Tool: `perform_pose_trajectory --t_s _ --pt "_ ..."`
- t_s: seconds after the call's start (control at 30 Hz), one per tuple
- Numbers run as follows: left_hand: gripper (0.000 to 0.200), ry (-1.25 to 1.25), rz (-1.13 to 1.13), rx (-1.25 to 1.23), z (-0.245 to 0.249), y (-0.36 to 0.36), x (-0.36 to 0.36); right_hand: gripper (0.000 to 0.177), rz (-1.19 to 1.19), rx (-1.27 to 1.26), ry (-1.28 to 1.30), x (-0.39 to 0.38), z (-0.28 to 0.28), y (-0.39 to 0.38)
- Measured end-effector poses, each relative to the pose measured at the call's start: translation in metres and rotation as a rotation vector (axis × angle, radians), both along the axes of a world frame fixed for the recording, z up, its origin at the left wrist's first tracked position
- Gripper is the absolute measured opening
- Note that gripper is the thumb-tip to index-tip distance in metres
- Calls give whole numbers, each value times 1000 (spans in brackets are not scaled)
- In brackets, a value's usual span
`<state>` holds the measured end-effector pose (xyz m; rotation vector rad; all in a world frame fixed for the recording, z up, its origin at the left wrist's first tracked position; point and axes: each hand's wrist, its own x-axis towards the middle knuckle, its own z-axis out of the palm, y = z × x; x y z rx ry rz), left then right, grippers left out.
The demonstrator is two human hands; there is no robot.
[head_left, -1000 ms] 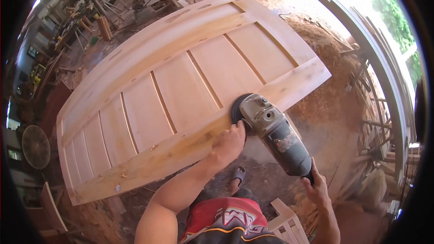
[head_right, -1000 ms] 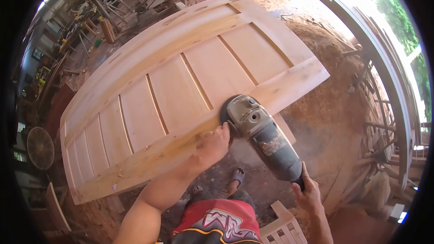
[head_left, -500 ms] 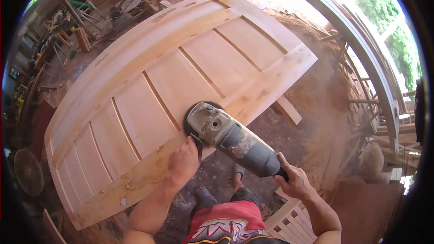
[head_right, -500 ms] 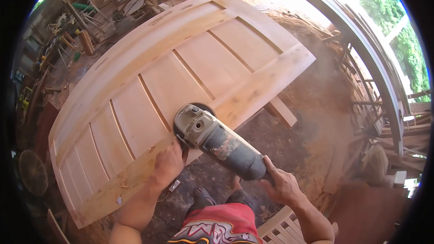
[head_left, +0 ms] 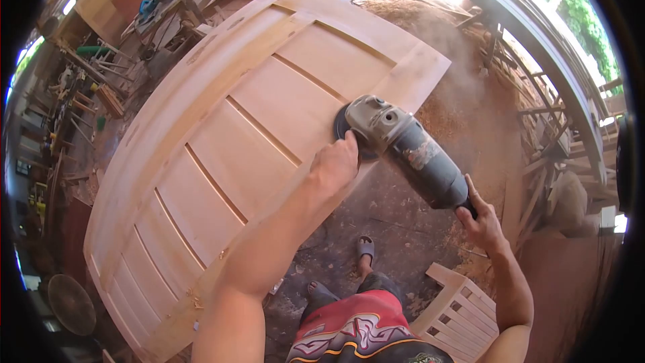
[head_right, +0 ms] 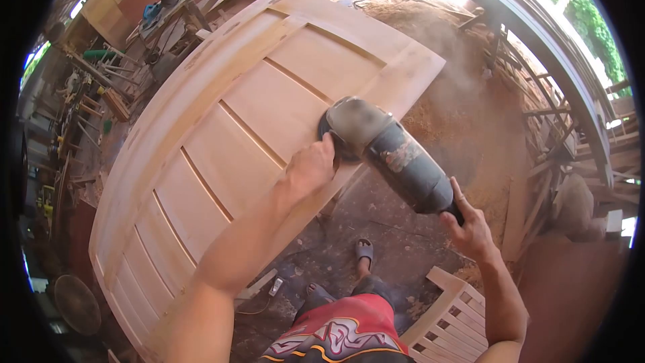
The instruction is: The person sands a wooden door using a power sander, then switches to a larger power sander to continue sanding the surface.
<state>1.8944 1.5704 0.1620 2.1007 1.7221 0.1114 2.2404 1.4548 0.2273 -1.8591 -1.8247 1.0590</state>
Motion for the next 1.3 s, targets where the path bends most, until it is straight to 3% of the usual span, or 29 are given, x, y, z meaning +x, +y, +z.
perform_pose_trajectory --t_s 0.1,0.13,0.27,0.47,1.17,1.3 --pt "48 9 -66 -26 0 17 2 74 -4 -18 -22 -2 4 12" --pt "48 -8 -61 -17 -2 18 -1 75 28 91 -3 2 -10 11" --pt "46 -32 -50 1 -4 4 -15 77 44 30 -18 -6 -5 3" --pt "39 -17 -6 100 -14 -50 -46 79 86 11 -44 -32 -3 -34" --pt "36 -42 223 10 -2 -204 -117 83 242 -97 -60 -96 1 -128" --pt "40 -11 323 -116 7 -243 -134 84 340 -69 -108 -109 -3 -146"
